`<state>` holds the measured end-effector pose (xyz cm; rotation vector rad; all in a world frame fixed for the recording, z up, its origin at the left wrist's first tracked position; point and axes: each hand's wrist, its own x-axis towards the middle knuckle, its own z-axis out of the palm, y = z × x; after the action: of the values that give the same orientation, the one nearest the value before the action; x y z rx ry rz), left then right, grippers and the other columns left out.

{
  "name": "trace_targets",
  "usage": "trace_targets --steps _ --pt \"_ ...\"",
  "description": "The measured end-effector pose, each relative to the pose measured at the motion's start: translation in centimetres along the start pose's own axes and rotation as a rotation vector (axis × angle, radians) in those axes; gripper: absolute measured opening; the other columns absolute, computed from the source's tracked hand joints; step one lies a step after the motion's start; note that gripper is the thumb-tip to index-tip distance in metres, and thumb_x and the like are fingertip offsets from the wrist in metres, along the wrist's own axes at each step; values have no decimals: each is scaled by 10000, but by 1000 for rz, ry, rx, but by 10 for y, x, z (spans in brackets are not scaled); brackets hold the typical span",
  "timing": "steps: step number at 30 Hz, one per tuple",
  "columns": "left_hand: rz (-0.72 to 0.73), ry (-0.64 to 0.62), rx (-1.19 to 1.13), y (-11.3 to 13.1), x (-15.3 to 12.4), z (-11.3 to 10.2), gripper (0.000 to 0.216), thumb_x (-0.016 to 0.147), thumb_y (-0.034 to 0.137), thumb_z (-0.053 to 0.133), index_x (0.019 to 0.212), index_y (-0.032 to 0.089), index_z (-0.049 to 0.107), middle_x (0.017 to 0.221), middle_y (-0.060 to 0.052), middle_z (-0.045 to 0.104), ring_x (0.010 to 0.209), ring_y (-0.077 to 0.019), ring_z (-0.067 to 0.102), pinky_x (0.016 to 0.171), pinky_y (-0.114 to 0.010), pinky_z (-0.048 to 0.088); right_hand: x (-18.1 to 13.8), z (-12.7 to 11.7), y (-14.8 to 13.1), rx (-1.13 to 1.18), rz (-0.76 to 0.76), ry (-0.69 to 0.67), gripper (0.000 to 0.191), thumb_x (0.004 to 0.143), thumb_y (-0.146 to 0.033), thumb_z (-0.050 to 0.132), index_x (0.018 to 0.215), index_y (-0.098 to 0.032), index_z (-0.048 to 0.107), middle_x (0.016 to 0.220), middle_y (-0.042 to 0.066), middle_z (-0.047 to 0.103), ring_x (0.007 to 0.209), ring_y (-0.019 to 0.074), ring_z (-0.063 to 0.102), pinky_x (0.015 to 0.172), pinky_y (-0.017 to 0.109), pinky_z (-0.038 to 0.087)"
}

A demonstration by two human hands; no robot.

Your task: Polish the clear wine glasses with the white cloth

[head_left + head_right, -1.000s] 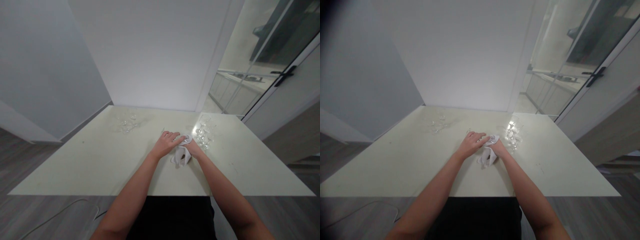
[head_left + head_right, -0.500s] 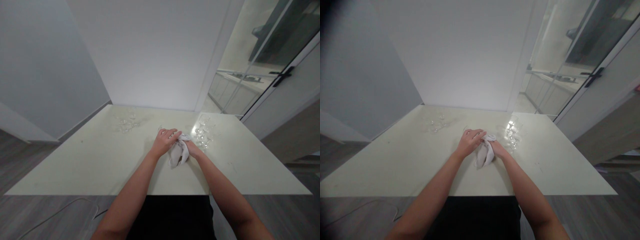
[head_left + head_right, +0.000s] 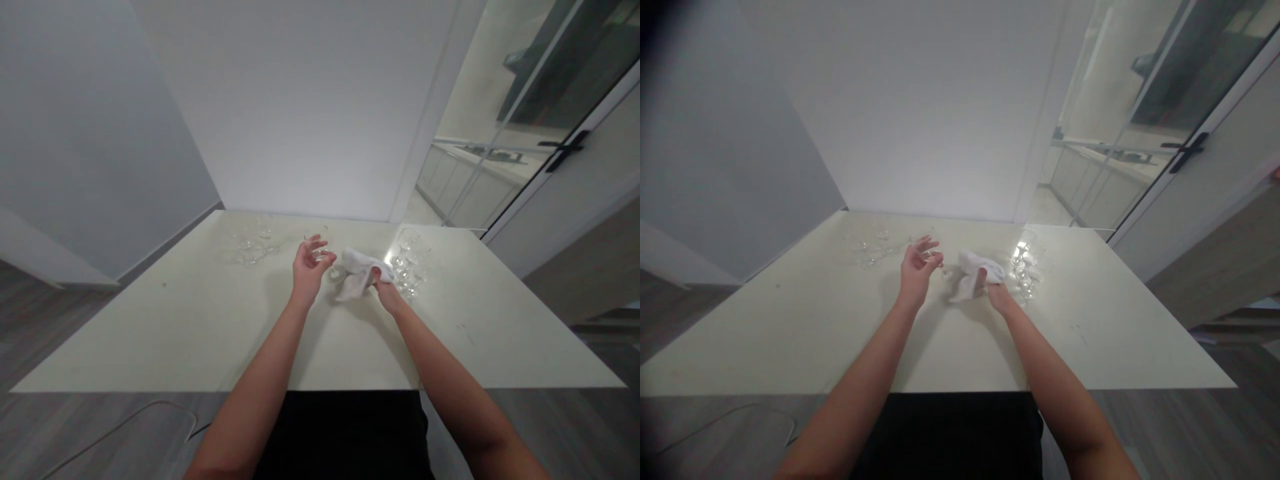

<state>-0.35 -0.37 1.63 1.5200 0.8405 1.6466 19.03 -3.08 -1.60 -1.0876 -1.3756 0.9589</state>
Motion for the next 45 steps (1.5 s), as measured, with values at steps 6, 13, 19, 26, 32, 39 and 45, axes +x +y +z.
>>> trace_targets --steps 6,13,19,26,32,39,45 --pt "-301 -246 -261 1 -8 10 583 675 359 738 1195 198 528 963 -34 571 789 -123 583 708 -291 527 -8 21 -23 -31 -86 -309 305 756 -375 606 1009 -215 666 993 50 683 953 226 619 916 385 449" --pt "-342 -316 -191 0 -11 17 570 612 320 790 1122 159 595 900 -36 601 766 -121 569 673 -237 470 -12 24 -16 -38 -126 -270 313 779 -309 567 1054 -177 638 993 51 683 937 209 621 875 347 466" --pt "-360 -336 -266 6 -11 15 531 605 289 799 1092 160 629 896 -37 614 783 -121 572 705 -237 451 -9 24 -10 -41 -157 -193 276 790 -346 565 980 -172 666 942 49 694 869 197 625 843 342 474" --pt "-291 -243 -339 7 -12 15 559 594 271 807 1115 190 622 961 -38 607 845 -129 576 731 -243 466 -2 17 -1 50 0 -14 267 727 -389 644 915 -204 679 988 42 689 945 205 609 922 368 438" --pt "-79 -231 -204 -1 -11 10 637 625 250 795 1215 228 556 1040 -59 600 957 -157 574 789 -257 467 -5 23 1 438 356 -72 364 658 -385 718 955 -180 662 949 48 693 881 204 628 841 355 474" --pt "-53 -323 -140 4 -13 10 645 631 270 790 1224 225 541 1073 -73 578 1060 -214 551 836 -292 488 -3 25 3 424 215 -14 343 650 -309 708 963 -178 660 969 52 691 928 219 615 820 343 477" --pt "-50 -298 -99 7 -14 11 651 629 279 789 1225 230 534 1065 -73 581 1040 -211 561 810 -285 499 1 22 8 402 131 51 252 612 -264 737 838 -173 671 870 27 694 821 183 621 785 314 472"
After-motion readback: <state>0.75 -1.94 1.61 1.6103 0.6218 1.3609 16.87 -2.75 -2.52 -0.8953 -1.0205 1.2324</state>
